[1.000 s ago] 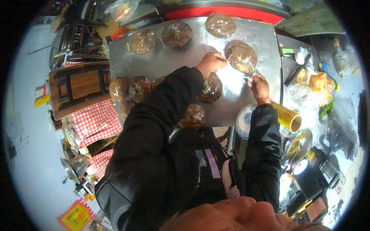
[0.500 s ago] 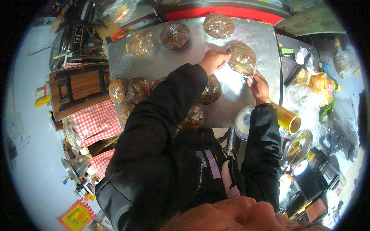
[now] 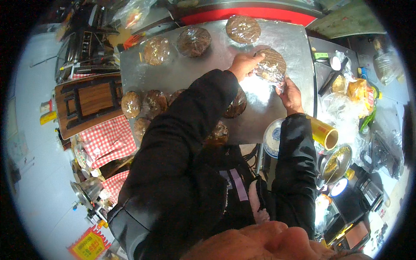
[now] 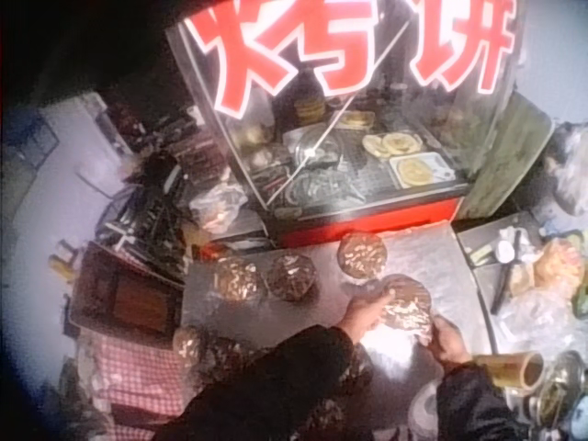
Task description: The person wraps several round loaves of bread in plastic wrap on a metal countertop. They pick up each loaf, stretch the wrap around it, smooth the film, and place the wrapped loaf back on the counter.
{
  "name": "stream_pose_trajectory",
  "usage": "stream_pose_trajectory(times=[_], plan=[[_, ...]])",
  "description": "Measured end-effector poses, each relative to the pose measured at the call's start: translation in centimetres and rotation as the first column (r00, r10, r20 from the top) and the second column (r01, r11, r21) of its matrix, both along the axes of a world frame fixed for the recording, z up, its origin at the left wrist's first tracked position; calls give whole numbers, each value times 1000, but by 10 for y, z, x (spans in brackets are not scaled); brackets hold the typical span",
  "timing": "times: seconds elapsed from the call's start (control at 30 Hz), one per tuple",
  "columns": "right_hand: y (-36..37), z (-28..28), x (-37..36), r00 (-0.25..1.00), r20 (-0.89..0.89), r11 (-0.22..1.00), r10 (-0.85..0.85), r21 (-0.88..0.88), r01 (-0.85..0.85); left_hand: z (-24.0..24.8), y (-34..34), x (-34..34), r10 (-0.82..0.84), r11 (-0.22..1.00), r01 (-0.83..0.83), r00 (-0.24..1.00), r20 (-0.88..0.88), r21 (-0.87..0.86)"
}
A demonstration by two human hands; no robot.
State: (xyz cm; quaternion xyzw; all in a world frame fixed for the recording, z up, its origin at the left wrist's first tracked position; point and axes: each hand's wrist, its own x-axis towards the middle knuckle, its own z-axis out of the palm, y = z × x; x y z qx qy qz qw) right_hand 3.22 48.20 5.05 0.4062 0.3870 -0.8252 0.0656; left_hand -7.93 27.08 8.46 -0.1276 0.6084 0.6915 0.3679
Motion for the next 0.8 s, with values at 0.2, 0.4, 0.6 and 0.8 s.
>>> stream_pose_trajectory(times=[0.2, 0.4, 0.6, 0.8], plan=[[2, -7, 1, 999, -24, 998, -33, 47, 34, -31, 15, -10, -136, 881, -64, 915, -380, -469], [4, -11, 1, 998, -60, 999, -28, 28, 29, -44, 14, -5, -103, 843, -205, 846, -523, -498], [-2, -2, -4, 997, -73, 998, -32, 55, 36, -50, 13, -6, -133, 809, -196, 857, -498, -554], [-6, 0, -3, 996, -84, 993, -7, 116, 17, -34, 14, -4, -121, 825, -154, 892, -437, -543]])
